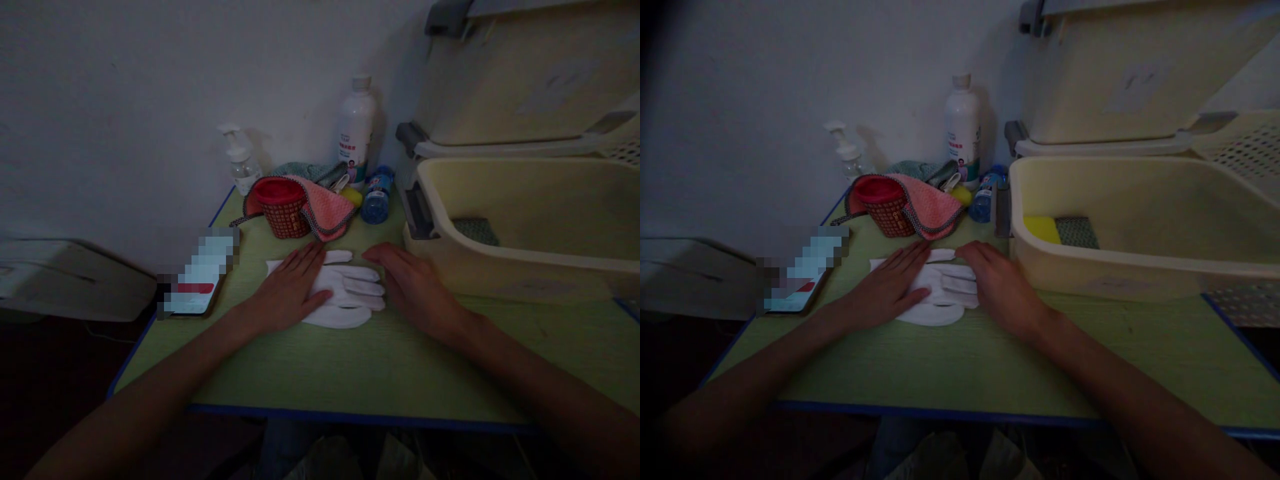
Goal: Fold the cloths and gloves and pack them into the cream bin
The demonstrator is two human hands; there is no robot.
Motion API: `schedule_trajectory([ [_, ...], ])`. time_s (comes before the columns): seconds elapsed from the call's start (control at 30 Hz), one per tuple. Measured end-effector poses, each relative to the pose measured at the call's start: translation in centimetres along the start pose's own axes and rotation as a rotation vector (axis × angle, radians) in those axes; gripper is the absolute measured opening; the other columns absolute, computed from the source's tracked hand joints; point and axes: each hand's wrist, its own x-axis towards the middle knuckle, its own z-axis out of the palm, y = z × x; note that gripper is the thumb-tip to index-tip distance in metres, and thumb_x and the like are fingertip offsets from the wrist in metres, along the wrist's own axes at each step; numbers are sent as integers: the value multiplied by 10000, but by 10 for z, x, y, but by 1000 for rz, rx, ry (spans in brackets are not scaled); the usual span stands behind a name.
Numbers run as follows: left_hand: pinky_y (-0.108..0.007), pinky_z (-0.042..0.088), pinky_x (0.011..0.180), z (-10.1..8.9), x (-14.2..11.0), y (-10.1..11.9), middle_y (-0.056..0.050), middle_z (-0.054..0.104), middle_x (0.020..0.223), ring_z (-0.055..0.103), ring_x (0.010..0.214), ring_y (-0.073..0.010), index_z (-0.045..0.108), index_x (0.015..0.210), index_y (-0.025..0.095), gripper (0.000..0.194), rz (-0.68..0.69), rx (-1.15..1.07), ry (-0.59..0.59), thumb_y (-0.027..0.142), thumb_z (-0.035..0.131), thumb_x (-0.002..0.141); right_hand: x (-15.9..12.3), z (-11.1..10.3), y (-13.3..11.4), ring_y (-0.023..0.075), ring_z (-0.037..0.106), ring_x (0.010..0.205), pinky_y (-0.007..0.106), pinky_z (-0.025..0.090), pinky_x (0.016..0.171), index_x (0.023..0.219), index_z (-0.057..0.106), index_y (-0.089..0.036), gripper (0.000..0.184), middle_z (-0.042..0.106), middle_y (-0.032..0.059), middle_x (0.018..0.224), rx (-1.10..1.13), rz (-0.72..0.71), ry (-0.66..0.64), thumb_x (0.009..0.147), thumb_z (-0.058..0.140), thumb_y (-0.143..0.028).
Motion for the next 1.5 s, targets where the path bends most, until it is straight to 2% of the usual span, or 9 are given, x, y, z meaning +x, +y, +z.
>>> schedule_trajectory([
  [0.13,-420,215,1137,0,-4,0,-187,223,1509,192,1411,-240,208,1424,62,700,5,-8,-4,556,168,930,-2,1,1,180,627,812,295,509,683,1009,537,-153,377,660,89,917,53,15,-81,740,352,35],
  [0.33,-421,203,1143,-1,-5,-1,-189,207,1514,187,1411,-247,215,1422,45,715,-7,-8,-19,560,160,929,-3,3,3,157,632,744,265,480,658,1068,521,-145,319,671,84,904,-11,72,-234,812,378,-19],
  [0.5,-421,208,1141,0,-5,-1,-190,241,1503,209,1406,-246,226,1416,60,709,-9,-27,-6,569,172,925,0,-2,3,152,620,735,233,430,619,966,541,-164,192,664,55,858,-109,53,-326,822,465,-61],
  [0.7,-431,228,1132,1,-6,-1,-189,237,1504,217,1404,-249,225,1421,71,711,-12,-26,9,574,148,925,0,-6,1,141,571,651,236,349,541,905,554,-172,186,633,38,787,-299,-63,-350,827,461,-32],
  [0.87,-428,227,1136,1,-6,-1,-182,229,1509,210,1406,-248,230,1420,68,707,-18,-22,6,569,163,926,4,-8,-4,155,568,619,256,352,532,802,563,-167,177,621,42,735,-387,-89,-382,813,472,-15],
  [0.97,-427,220,1140,0,-6,0,-187,229,1508,205,1407,-250,233,1417,51,709,-18,-17,-5,561,171,929,3,-9,-4,165,581,638,258,380,547,815,576,-156,185,627,50,747,-351,-116,-333,805,469,-6],
  [1.13,-433,222,1141,0,-5,0,-188,241,1504,210,1406,-248,251,1410,50,705,-9,-25,7,559,179,929,1,-18,-3,150,589,682,236,419,593,881,592,-146,268,640,56,789,-154,-157,-214,791,409,28],
  [1.27,-435,226,1139,1,-5,-1,-191,237,1504,216,1404,-252,247,1413,46,711,-13,-26,2,561,173,928,0,-28,-4,146,593,721,237,430,639,893,597,-166,229,645,48,813,-72,-169,-303,813,447,-13],
  [1.5,-429,226,1142,0,-5,-1,-184,240,1505,225,1401,-253,243,1419,45,733,-14,-13,-16,576,140,923,-3,-26,1,153,569,702,254,407,630,929,592,-172,153,616,45,803,-177,-204,-442,866,475,-95],
])
